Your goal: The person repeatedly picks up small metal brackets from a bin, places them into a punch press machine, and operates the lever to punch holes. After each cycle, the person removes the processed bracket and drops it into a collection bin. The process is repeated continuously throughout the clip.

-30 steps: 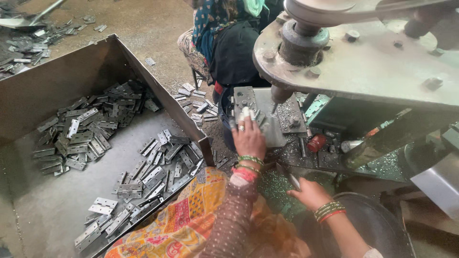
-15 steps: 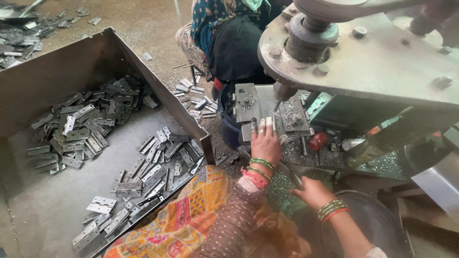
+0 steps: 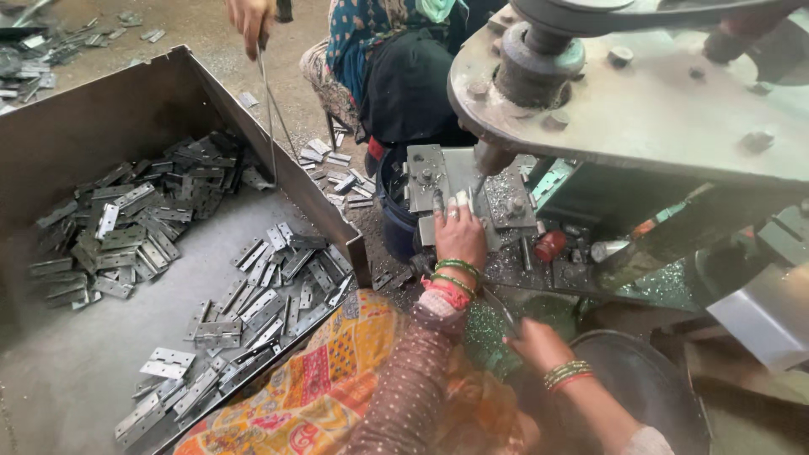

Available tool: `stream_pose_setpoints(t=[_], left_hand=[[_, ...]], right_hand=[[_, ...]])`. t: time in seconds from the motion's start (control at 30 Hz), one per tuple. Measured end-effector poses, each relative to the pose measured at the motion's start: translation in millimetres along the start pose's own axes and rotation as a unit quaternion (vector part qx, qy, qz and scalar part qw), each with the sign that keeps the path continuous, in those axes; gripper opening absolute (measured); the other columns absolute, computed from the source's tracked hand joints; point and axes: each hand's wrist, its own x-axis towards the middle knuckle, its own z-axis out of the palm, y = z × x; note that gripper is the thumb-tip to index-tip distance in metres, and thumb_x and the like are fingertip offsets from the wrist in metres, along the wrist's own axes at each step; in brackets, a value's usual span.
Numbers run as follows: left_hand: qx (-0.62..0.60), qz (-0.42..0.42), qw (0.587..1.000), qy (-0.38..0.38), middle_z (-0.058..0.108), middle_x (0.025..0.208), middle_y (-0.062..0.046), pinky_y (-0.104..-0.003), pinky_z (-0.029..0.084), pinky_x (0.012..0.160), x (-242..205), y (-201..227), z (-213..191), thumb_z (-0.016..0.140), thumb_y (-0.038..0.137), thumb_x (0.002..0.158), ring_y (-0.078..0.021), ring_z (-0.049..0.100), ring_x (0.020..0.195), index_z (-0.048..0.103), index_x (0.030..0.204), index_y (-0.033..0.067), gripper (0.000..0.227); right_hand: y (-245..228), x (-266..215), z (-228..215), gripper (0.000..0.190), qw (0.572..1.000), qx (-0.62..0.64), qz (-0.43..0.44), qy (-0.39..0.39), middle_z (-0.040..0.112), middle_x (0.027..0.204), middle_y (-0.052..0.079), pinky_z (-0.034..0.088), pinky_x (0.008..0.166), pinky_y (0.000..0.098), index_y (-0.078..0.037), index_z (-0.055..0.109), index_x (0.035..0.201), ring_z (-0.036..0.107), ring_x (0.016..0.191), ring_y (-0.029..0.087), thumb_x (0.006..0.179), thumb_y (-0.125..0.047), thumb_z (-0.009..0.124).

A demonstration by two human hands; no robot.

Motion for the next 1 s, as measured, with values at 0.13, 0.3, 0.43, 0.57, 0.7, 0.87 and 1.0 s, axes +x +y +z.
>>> stream_pose_setpoints(t=[0.13,0.3,0.43,0.57,0.7,0.87,1.0], left_hand=[[-0.022,0.005,0.997,0.071,0.065,0.125,-0.014,-0.054,0.037,0.112,-2,-4,11,0.057,0.022,0.097,-0.0313,0.055,0.129,0.075,0.108,0.0041,0.028],[-0.010,0.019,0.992,0.128,0.066,0.128,-0.015,-0.054,0.036,0.110,-3,-6,21,0.058,0.022,0.090,-0.0314,0.055,0.130,0.076,0.105,0.0039,0.029],[-0.001,0.014,0.990,0.141,0.065,0.133,-0.014,-0.052,0.035,0.113,3,-6,16,0.059,0.025,0.090,-0.0306,0.054,0.131,0.076,0.105,0.0051,0.030],[0.032,-0.002,0.998,-0.063,0.065,0.128,-0.009,-0.051,0.032,0.122,30,-7,4,0.058,0.020,0.099,-0.0243,0.054,0.133,0.075,0.115,0.0114,0.025],[0.038,0.005,0.998,-0.058,0.063,0.130,-0.013,-0.051,0.034,0.115,37,-7,-6,0.059,0.023,0.096,-0.0265,0.055,0.129,0.075,0.113,0.0098,0.027],[0.010,0.016,1.000,-0.015,0.064,0.128,-0.013,-0.053,0.036,0.117,13,-18,0,0.059,0.019,0.096,-0.0295,0.055,0.132,0.076,0.112,0.0068,0.026],[0.006,0.024,1.000,0.014,0.063,0.130,-0.016,-0.054,0.036,0.114,7,-11,10,0.058,0.021,0.097,-0.0323,0.053,0.134,0.076,0.109,0.0059,0.026]], right_hand=[[14,17,8,0.050,0.998,-0.027,-0.050,0.009,0.073,0.086,0.021,0.058,0.077,0.0472,-0.003,0.064,0.099,0.074,0.087,0.039,0.083,-0.049,0.076],[22,8,68,0.047,0.999,-0.007,-0.004,0.043,0.071,0.083,0.022,0.057,0.073,0.0498,-0.007,0.060,0.114,0.074,0.080,0.041,0.089,-0.046,0.069],[35,23,54,0.050,0.999,-0.005,-0.001,-0.036,0.073,0.080,0.021,0.057,0.077,0.0473,-0.004,0.075,0.095,0.074,0.076,0.036,0.088,-0.053,0.076],[43,35,31,0.049,0.997,-0.030,-0.072,0.021,0.073,0.081,0.019,0.059,0.069,0.0471,-0.002,0.065,0.101,0.074,0.074,0.035,0.083,-0.048,0.074],[34,17,52,0.055,0.998,0.061,0.022,-0.013,0.075,0.075,0.020,0.059,0.071,0.0459,0.000,0.070,0.090,0.074,0.070,0.035,0.084,-0.055,0.076],[27,25,59,0.052,0.999,0.014,-0.035,0.024,0.071,0.079,0.024,0.055,0.069,0.0504,-0.003,0.063,0.105,0.070,0.073,0.041,0.086,-0.050,0.072],[42,31,36,0.053,0.996,-0.010,-0.078,0.031,0.073,0.085,0.023,0.056,0.073,0.0489,-0.001,0.065,0.100,0.071,0.081,0.040,0.083,-0.051,0.075]])
